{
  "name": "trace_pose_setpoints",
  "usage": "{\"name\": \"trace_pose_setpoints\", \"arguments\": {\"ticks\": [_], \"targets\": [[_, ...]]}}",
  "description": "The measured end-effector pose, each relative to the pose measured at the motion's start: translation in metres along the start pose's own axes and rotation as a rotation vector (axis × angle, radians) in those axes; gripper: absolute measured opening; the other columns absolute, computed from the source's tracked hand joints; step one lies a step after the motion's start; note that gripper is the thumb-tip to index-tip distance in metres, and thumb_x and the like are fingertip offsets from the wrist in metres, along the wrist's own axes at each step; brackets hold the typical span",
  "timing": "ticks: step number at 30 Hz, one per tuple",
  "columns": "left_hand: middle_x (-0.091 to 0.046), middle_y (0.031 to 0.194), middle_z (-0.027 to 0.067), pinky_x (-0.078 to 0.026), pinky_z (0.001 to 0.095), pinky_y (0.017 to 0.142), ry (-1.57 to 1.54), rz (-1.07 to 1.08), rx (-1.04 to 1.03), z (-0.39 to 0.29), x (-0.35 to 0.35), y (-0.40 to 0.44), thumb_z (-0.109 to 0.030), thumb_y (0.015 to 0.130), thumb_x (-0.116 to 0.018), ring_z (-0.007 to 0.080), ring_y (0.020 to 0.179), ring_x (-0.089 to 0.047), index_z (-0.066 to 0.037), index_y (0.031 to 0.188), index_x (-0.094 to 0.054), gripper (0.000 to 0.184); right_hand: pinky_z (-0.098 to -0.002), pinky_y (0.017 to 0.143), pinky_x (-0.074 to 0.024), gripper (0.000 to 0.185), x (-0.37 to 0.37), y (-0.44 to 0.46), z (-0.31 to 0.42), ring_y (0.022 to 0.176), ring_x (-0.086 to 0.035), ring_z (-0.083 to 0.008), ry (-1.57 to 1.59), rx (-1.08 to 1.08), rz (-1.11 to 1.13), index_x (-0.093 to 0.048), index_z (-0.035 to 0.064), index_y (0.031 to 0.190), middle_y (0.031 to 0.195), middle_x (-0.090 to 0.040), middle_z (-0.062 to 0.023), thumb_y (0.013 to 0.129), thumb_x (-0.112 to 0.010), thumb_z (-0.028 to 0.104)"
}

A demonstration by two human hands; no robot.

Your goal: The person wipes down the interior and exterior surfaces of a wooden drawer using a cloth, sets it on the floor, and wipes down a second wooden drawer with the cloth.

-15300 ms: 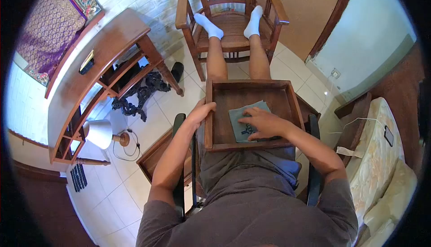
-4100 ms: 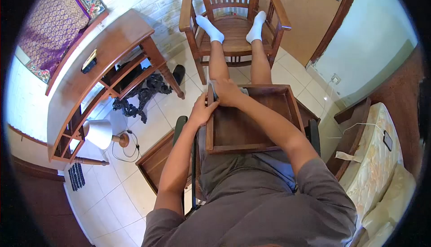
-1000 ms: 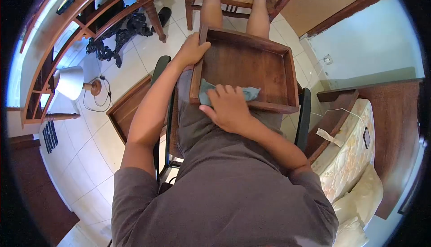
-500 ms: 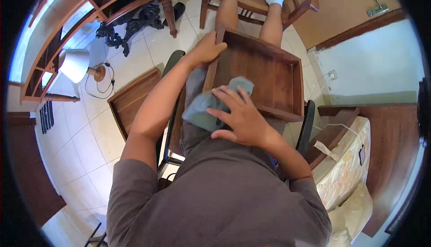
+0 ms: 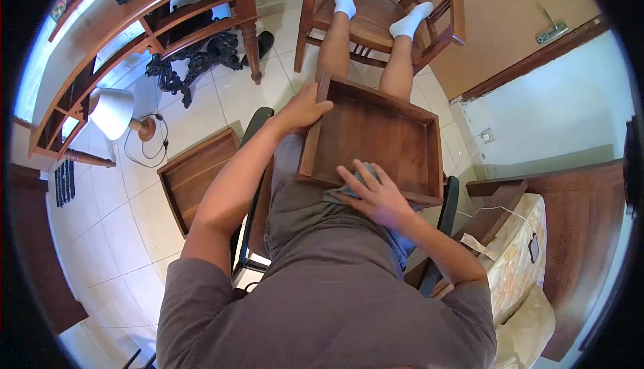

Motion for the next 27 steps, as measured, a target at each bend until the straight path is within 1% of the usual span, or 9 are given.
{"name": "trace_pose_setpoints", "arguments": {"ticks": [3, 6, 11, 13, 16, 19, 21, 23, 27], "targets": [[-0.06, 0.132, 0.0338, -0.047, 0.0499, 0.107, -0.043, 0.066, -0.04, 0.01, 0.0, 0.008, -0.037, 0.093, -0.072, 0.0477, 0.127, -0.058, 0.009, 0.13, -0.054, 0.062, -0.0501, 0.116, -0.0457, 0.048, 0.008, -0.046, -0.02, 0.15, -0.046, -0.0338, 0.056, -0.051, 0.029, -0.071, 0.0337, 0.139, 0.167, -0.042, -0.0111, 0.094, -0.063, 0.022], [-0.067, 0.112, 0.0238, -0.051, 0.0436, 0.098, -0.009, 0.032, -0.006, 0.0, 0.001, 0.005, -0.021, 0.093, -0.066, 0.0345, 0.11, -0.065, 0.009, 0.125, -0.059, 0.045, -0.0485, 0.115, -0.0468, 0.044, 0.017, -0.096, -0.041, 0.146, -0.051, -0.0325, 0.08, -0.089, 0.07, -0.075, 0.0329, 0.133, 0.161, -0.049, -0.0113, 0.092, -0.062, 0.021], [-0.07, 0.109, 0.0196, -0.053, 0.04, 0.09, -0.134, 0.013, -0.045, 0.018, -0.01, 0.012, -0.018, 0.092, -0.066, 0.0278, 0.1, -0.067, 0.008, 0.128, -0.059, 0.045, -0.0437, 0.102, -0.0564, 0.045, 0.04, -0.144, -0.062, 0.127, -0.066, -0.0342, 0.217, -0.241, 0.05, -0.078, 0.0274, 0.127, 0.143, -0.065, -0.0122, 0.086, -0.071, 0.009], [-0.072, 0.113, 0.0194, -0.055, 0.0366, 0.09, -0.131, 0.052, 0.007, 0.015, -0.006, 0.01, -0.02, 0.091, -0.069, 0.0243, 0.101, -0.069, 0.007, 0.131, -0.06, 0.049, -0.0426, 0.095, -0.0598, 0.045, 0.049, -0.144, -0.063, 0.119, -0.071, -0.0353, 0.414, -0.384, 0.026, -0.078, 0.0227, 0.122, 0.134, -0.07, -0.0133, 0.083, -0.075, 0.002], [-0.071, 0.112, 0.0259, -0.055, 0.0441, 0.091, -0.218, -0.018, 0.011, 0.012, -0.005, 0.009, -0.035, 0.088, -0.076, 0.0368, 0.104, -0.07, 0.01, 0.116, -0.066, 0.054, -0.0421, 0.09, -0.0613, 0.042, 0.066, -0.106, -0.071, 0.108, -0.074, -0.0371, 0.631, -0.461, -0.113, -0.077, 0.0155, 0.118, 0.126, -0.072, -0.0149, 0.082, -0.077, -0.005], [-0.073, 0.111, 0.0186, -0.056, 0.04, 0.09, -0.36, -0.06, 0.135, -0.028, 0.016, -0.007, -0.033, 0.092, -0.076, 0.0282, 0.101, -0.07, 0.009, 0.119, -0.067, 0.05, -0.0427, 0.1, -0.057, 0.031, 0.075, -0.038, -0.059, 0.118, -0.07, -0.0365, 0.698, -0.487, -0.317, -0.075, 0.0091, 0.119, 0.131, -0.068, -0.017, 0.09, -0.075, -0.002], [-0.072, 0.115, 0.013, -0.055, 0.0372, 0.093, -0.463, -0.089, 0.155, -0.001, 0.01, 0.009, -0.035, 0.096, -0.075, 0.024, 0.105, -0.068, 0.002, 0.128, -0.066, 0.05, -0.0459, 0.111, -0.0502, 0.032, 0.065, 0.014, -0.046, 0.135, -0.059, -0.0415, 0.783, -0.449, -0.229, -0.072, 0.0097, 0.129, 0.15, -0.056, -0.0213, 0.098, -0.074, 0.015], [-0.071, 0.116, 0.0088, -0.054, 0.0356, 0.094, -0.563, -0.144, 0.214, 0.003, 0.014, 0.014, -0.036, 0.098, -0.074, 0.0207, 0.108, -0.067, -0.002, 0.131, -0.066, 0.048, -0.0498, 0.121, -0.0402, 0.05, 0.049, 0.066, -0.024, 0.149, -0.043, -0.0477, 0.659, -0.324, -0.23, -0.063, 0.0139, 0.145, 0.166, -0.038, -0.0236, 0.102, -0.07, 0.038], [-0.069, 0.115, 0.0039, -0.053, 0.0349, 0.094, -0.684, -0.313, 0.321, -0.006, 0.031, 0.01, -0.033, 0.099, -0.072, 0.0165, 0.107, -0.065, -0.008, 0.128, -0.069, 0.039, -0.0577, 0.13, -0.0203, 0.075, 0.0, 0.118, -0.002, 0.16, -0.023, -0.0477, 0.526, -0.081, -0.129, -0.05, 0.0117, 0.157, 0.172, -0.027, -0.024, 0.101, -0.059, 0.062]]}}
Point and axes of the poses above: each hand's wrist, its own y-axis towards the middle knuckle, its own x-axis out of the back of the hand, z = x × y, the point moved 1 cm from there along y, towards the middle knuckle
